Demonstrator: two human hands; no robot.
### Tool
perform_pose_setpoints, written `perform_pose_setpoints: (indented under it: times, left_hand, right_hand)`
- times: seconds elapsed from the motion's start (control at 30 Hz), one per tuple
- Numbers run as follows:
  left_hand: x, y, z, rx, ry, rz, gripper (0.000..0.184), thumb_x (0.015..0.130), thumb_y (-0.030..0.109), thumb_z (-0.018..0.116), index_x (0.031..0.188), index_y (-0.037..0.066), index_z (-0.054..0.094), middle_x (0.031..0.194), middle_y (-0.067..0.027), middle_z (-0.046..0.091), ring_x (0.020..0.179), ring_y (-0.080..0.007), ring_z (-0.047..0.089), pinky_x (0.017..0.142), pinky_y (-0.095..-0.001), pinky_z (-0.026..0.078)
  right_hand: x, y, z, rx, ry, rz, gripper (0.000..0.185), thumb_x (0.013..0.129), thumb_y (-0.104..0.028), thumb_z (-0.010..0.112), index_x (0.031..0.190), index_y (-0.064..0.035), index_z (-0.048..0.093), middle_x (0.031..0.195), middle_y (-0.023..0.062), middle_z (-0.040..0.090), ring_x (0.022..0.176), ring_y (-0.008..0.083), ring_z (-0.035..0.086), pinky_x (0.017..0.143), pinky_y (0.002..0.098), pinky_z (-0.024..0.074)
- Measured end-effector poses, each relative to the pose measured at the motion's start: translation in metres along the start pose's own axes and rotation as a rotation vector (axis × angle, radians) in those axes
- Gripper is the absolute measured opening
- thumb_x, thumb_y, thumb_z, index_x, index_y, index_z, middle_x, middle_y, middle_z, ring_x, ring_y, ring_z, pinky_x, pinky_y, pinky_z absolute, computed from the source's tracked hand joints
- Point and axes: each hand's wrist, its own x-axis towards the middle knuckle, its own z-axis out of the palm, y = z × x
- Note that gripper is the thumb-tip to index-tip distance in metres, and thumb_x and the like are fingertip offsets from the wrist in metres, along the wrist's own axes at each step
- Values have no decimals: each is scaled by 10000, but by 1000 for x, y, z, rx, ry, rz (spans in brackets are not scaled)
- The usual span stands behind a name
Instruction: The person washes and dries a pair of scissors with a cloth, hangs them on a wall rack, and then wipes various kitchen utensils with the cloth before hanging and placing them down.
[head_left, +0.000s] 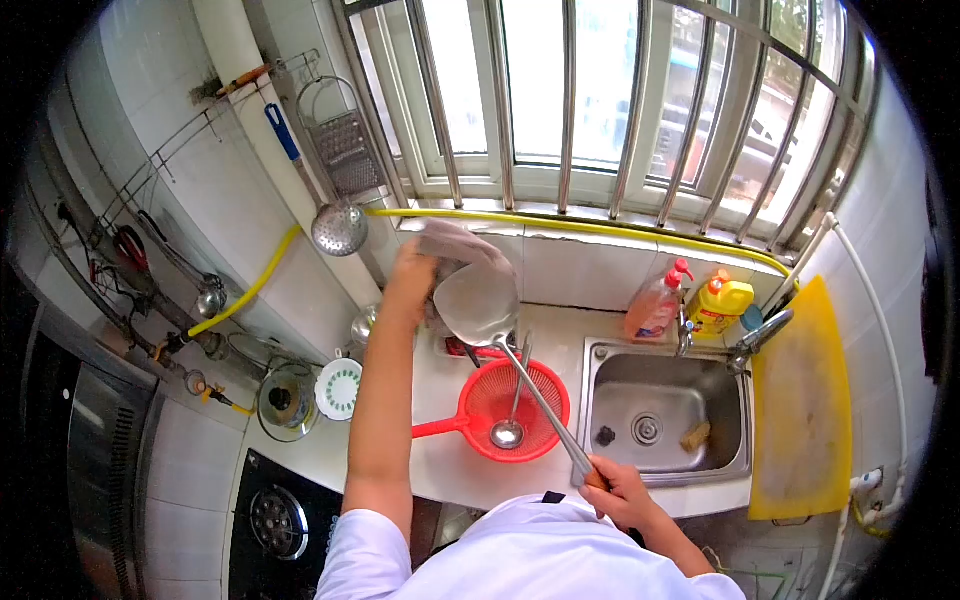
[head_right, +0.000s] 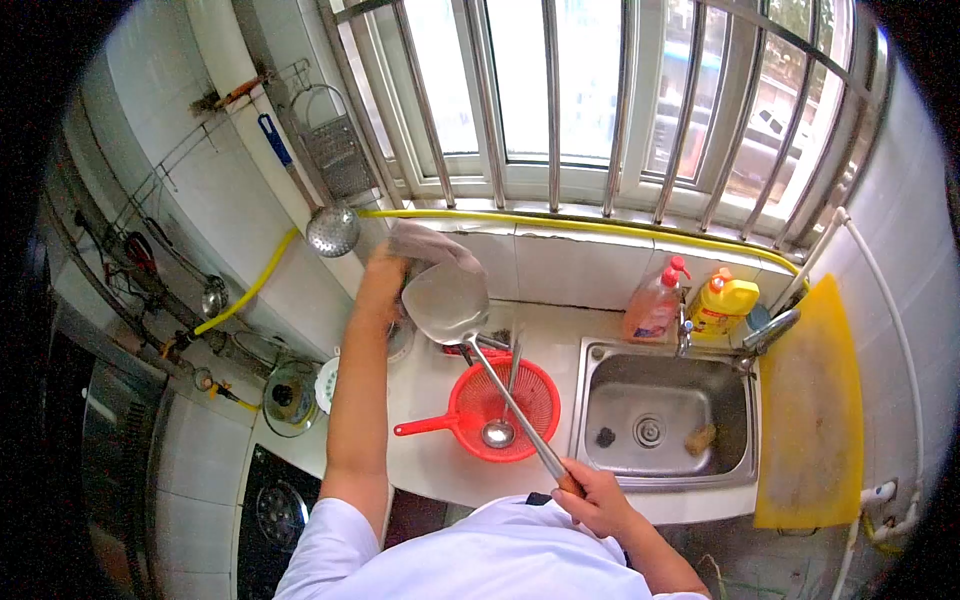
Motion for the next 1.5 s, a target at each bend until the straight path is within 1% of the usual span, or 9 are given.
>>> perform_pose_setpoints:
  times: [0.07,0.23,0.5,0.77,0.9,1.1,1.17,1.37,1.5]
  left_hand:
    - [-5,3,-8,-1051,173,-453,384,870,259,546,1186,42,511,1092,-99,594,964,-228,583,875,-376,462]
    - [-53,64,47,-1477,437,-407,300,865,170,525,1128,27,519,981,-82,601,913,-172,592,818,-300,483]
    - [-40,76,36,111,249,263,452,772,106,613,1197,59,466,1252,-120,391,1082,-275,479,939,-369,369]
    - [-20,51,28,-100,133,-261,281,838,260,534,1028,57,577,925,-170,615,891,-355,582,763,-365,448]
    - [-13,34,27,-134,91,-94,287,840,289,533,970,43,599,850,-181,635,813,-362,605,719,-363,464]
    - [-3,28,25,-493,-212,-53,281,833,258,545,1005,43,598,890,-169,636,837,-346,608,758,-340,462]
    - [-8,30,30,-28,-137,-86,245,825,216,562,1014,67,609,1020,-149,605,970,-293,576,820,-328,438]
    - [-35,26,68,23,255,352,267,831,261,581,1043,109,637,1369,-151,335,1249,-252,363,1001,-313,311]
    - [-69,33,92,-970,372,-289,488,910,312,477,1328,94,351,1156,-89,501,968,-185,514,838,-310,441]
  right_hand:
    - [1,-4,-3,87,-64,52,420,810,-97,577,1212,-17,487,623,29,482,525,86,518,470,243,427]
    - [21,-1,1,792,-374,100,438,919,-258,481,1264,3,411,614,12,437,435,63,419,393,192,339]
    - [30,5,1,701,-488,199,419,941,-351,434,1202,-24,424,559,-25,306,407,41,269,346,202,216]
    - [21,24,-10,630,-532,288,284,866,-163,548,1106,-21,492,553,-33,376,385,42,339,341,186,261]
    - [19,45,-18,970,-638,398,261,803,-71,605,1033,-3,501,512,-43,376,378,29,346,336,188,251]
    - [21,58,-19,1185,-748,394,138,830,-39,540,962,-8,516,503,-38,356,363,41,312,351,207,217]
    - [25,53,-18,1196,-649,398,120,834,-38,535,949,-10,514,501,-33,354,354,38,304,340,214,220]
    - [68,-10,-3,1191,-472,287,123,851,-102,559,917,-63,463,525,-41,345,350,32,286,313,195,221]
    - [95,-24,2,840,-209,132,152,858,-129,564,920,-80,433,549,-42,360,376,42,314,317,202,239]
